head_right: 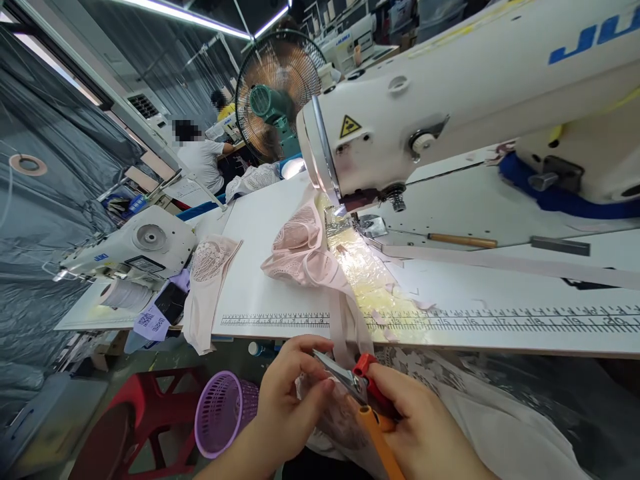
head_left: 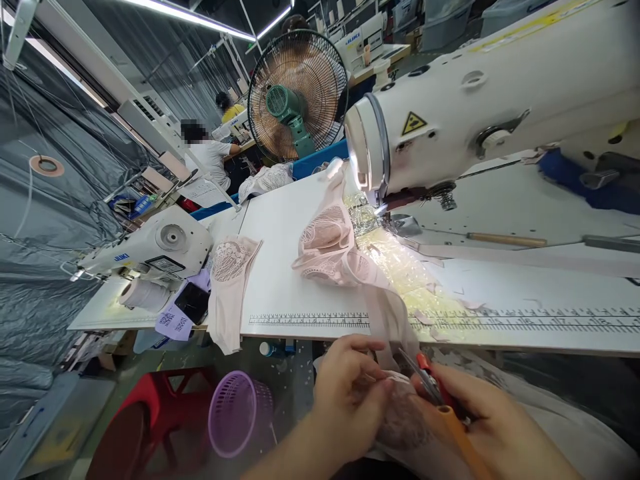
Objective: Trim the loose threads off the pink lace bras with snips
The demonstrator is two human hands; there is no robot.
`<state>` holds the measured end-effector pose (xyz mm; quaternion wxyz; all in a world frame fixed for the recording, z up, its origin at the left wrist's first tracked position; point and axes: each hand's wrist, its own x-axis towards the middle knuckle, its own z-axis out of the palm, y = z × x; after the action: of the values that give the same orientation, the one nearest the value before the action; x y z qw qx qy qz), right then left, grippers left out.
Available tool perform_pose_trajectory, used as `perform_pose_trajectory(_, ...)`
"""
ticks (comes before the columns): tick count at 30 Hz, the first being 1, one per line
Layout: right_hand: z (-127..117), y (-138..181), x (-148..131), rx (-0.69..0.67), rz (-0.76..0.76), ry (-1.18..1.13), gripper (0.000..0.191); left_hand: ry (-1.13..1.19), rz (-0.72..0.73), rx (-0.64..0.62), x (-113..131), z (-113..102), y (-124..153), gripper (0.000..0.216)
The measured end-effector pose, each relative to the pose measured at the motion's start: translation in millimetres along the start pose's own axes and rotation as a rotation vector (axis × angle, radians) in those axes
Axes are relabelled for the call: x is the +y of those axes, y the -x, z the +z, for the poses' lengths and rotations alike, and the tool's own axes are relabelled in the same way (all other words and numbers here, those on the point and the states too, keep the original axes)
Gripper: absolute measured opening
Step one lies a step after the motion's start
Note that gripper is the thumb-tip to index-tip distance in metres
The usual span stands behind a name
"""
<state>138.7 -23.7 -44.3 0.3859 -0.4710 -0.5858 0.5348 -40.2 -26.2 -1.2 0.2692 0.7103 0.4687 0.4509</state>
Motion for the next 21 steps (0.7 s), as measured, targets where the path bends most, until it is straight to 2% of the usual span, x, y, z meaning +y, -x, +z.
perform_pose_trajectory(3, -1.5, 1.2, 4.0, -0.095, 0.027, -0.018, 0.034, 0.146, -0.216, -0.064, 5.6, 1.6, -1.4, 0.012)
perform_pose_trajectory(6, -2.3, 1.0, 4.8, -0.116, 0.024, -0.029, 0.033, 0.226, -0.377, -0.066, 7.6, 3.5, -1.1, 0.016)
perform_pose_trajectory(10, -3.3, 0.4, 1.1, -0.145, 0.055, -0.074, 0.029, 0.319, -0.418, -0.05, 5.0, 6.7, 0.2, 0.023)
perform_pose_trajectory(15, -5.3, -0.1, -6.7, -0.165, 0.128, -0.146, 0.034, 0.4, -0.44, -0.058, 3.4, 8.6, 1.6, 0.029)
perform_pose_trajectory(18, -5.1, -3.2, -13.1, -0.203, 0.143, -0.132, 0.034, 0.374, -0.492, -0.082, 5.1, 7.1, 1.7, 0.024)
perform_pose_trajectory(21, -5.0, -6.7, -17.3, -0.198, 0.121, -0.025, 0.034, 0.322, -0.551, -0.11, 7.2, 4.4, 0.0, 0.019)
